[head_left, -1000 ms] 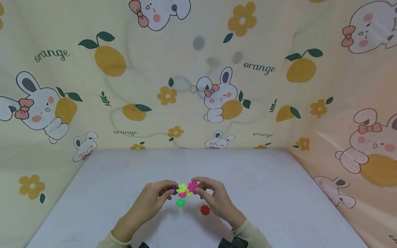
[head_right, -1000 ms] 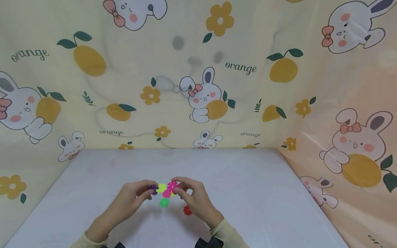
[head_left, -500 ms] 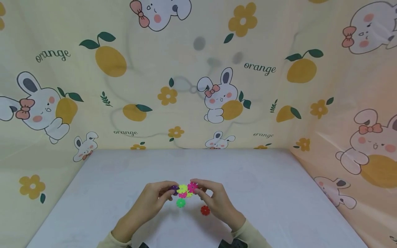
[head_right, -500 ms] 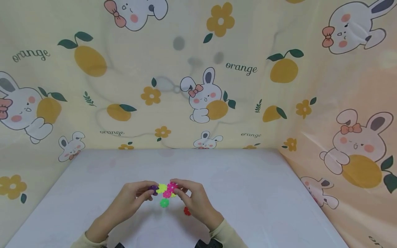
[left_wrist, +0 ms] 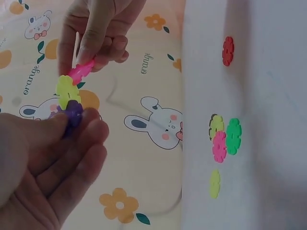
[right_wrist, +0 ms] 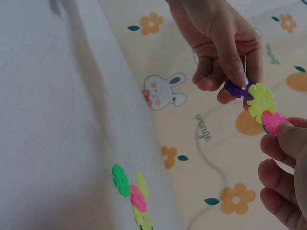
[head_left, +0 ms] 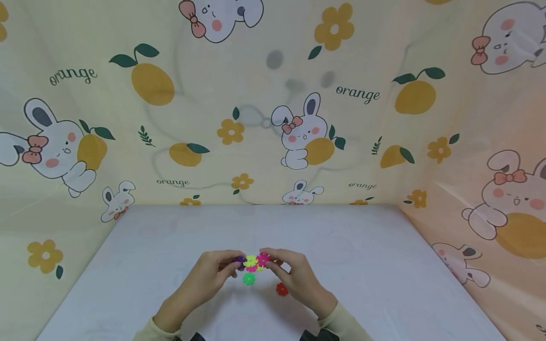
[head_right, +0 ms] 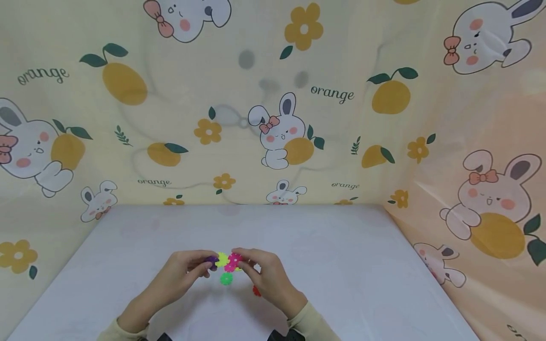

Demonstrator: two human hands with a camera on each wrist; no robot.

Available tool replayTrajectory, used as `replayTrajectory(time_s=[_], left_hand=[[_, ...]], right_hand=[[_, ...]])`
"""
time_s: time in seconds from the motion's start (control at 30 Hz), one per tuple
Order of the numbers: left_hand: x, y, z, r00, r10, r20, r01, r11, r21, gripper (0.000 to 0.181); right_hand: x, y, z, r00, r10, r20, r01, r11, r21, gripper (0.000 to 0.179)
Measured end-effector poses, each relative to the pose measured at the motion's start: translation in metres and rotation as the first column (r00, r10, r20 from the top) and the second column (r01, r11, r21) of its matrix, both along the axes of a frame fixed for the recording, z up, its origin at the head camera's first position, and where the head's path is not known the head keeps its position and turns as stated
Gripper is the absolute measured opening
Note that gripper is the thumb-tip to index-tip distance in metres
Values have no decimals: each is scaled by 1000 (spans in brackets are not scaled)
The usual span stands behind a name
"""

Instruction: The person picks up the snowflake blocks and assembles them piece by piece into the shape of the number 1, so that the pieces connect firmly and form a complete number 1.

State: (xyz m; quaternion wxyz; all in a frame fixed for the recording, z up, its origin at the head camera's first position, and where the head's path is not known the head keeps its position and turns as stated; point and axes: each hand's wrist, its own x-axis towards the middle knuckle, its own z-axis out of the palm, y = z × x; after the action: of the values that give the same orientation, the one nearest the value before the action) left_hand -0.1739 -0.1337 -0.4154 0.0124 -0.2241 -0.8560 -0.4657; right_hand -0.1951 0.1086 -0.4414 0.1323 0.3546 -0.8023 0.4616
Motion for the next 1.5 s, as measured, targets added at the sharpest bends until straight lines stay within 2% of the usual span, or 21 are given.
replayTrajectory(time_s=[0.17,0.3,0.43,0.67,1.03,1.3,1.5], left_hand=[[0,0,0,996,-65,66,60,995,86,23],[1,0,0,990,-87,109,72,988,134,30],[0,1,-2,987,-93,128,75,988,137,35],[-2,0,-3,982,-117,150,96,985,142,30],[-3,-3,-2,962,-172,214,129,971,199,31],[-2,-5,-2,954,-202,220,156,965,209,31],[-2,-6,-1,952,-209,222,162,963,214,33]], right_hand=[[0,-1,-2,999,23,-24,-23,1000,-4,32],[0,-2,-3,999,32,-39,-32,1000,-1,31],[1,-4,-3,994,52,-96,-52,999,6,33],[1,-7,-7,980,77,-184,-76,997,12,33],[5,-9,-3,975,107,-196,-109,994,-2,26],[7,-11,-4,983,121,-141,-124,992,-13,26],[7,-13,-5,982,127,-141,-131,991,-21,27]])
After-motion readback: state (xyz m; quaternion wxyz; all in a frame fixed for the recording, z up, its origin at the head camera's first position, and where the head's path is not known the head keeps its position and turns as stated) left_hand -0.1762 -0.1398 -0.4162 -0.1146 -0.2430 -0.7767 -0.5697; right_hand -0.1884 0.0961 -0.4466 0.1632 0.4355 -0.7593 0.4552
